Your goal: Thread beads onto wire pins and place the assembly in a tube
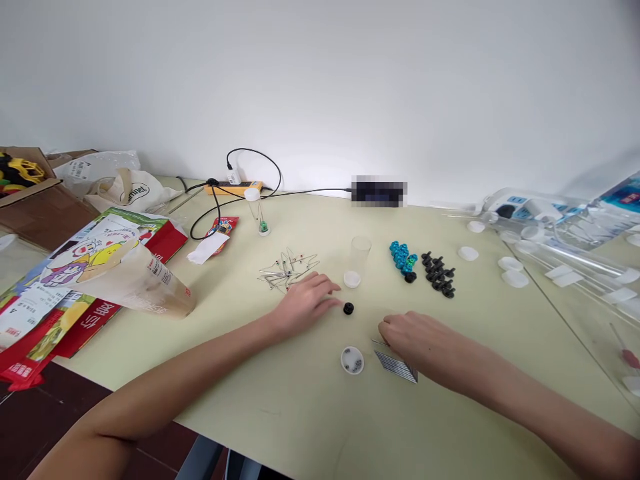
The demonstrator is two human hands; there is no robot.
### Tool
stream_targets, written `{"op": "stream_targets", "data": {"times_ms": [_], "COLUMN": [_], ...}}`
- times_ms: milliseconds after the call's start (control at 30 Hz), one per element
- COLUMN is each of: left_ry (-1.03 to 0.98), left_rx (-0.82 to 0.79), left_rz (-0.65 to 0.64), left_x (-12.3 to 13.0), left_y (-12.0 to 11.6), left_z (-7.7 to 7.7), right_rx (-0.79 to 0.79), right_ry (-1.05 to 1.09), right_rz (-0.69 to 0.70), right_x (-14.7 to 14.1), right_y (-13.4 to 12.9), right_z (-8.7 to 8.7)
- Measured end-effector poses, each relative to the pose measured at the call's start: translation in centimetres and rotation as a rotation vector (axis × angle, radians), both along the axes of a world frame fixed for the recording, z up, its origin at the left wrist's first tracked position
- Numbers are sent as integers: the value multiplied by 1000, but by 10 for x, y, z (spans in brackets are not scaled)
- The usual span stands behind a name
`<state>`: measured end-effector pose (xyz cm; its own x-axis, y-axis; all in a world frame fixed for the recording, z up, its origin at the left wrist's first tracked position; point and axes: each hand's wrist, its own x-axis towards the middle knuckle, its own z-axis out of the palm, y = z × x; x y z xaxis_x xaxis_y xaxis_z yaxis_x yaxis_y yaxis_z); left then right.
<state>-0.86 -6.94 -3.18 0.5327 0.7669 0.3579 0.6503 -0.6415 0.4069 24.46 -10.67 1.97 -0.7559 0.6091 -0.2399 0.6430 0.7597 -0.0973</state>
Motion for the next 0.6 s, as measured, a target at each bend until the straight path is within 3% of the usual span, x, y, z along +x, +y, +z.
{"op": "stream_targets", "data": {"times_ms": [133,267,433,600], "left_ry": [76,164,193,138], "left_rx": [170,160,118,29], "left_rz": [219,438,489,576], "left_x": [-32,-61,-69,-65], "left_y": [31,59,72,80], "left_z": [3,4,2,-2], "right_rx": [1,-11,-6,-60], "right_ry": [-28,-35,81,94], "right_rz": [-17,-23,-2,-55], "right_x": [-4,-6,-3,-5], "right_y": [1,2,1,1], "right_z": [6,5,-3,0]}}
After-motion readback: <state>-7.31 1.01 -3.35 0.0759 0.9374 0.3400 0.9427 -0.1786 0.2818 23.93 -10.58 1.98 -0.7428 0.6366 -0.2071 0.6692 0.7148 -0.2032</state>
